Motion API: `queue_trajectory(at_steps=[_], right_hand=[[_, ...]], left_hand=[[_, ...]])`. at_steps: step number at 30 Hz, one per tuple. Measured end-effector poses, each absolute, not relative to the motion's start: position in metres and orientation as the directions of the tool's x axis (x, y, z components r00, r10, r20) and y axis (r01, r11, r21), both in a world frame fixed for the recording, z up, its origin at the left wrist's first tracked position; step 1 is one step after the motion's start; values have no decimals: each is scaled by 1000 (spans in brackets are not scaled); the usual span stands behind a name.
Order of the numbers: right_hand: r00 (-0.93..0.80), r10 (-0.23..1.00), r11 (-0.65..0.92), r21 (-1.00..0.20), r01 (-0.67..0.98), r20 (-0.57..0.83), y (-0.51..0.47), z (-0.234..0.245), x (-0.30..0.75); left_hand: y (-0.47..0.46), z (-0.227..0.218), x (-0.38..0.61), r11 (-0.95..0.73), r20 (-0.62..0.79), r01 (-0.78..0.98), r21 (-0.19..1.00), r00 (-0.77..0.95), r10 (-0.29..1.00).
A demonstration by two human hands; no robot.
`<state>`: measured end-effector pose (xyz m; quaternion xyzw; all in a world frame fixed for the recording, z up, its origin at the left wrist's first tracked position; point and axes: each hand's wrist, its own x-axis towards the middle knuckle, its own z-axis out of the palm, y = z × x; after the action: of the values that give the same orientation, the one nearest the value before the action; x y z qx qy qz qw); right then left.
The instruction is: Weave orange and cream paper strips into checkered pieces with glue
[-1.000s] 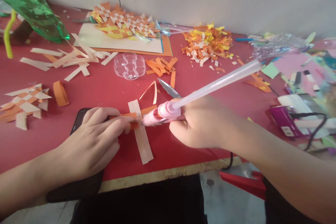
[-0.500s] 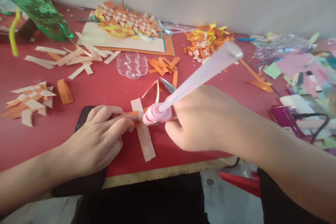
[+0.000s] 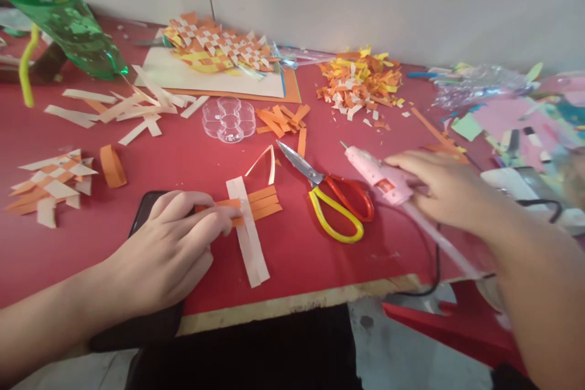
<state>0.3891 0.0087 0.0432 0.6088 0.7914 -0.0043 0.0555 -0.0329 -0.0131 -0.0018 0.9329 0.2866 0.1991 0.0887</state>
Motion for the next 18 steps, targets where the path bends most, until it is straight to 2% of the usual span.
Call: queue_trajectory(at_steps=[5,8,10,12,14,18], right_hand=[[-237,967,247,124,961,-89,7,4,425],[-235,972,236,156,959,-25,1,12,412],[-270,960,256,152,955,80,-1,29,383],[-326,920,315,86,945,217,1,48,342],[-386,889,409,-44,912,246,8,60,298],[-623,766,638,-309,705,161,27,53,229]], left_hand=[[-16,-3,-32,-825,337,521,220,753,565],[-17,-6,-32,-822,335,525,221,750,570],[-18,-8,-33,-816,332,528,236,745,579],[-19,-10,-34,-813,334,528,247,741,582],[-19,-10,-34,-812,334,525,254,740,583],[-19,-7,-34,-802,288,533,270,750,595]])
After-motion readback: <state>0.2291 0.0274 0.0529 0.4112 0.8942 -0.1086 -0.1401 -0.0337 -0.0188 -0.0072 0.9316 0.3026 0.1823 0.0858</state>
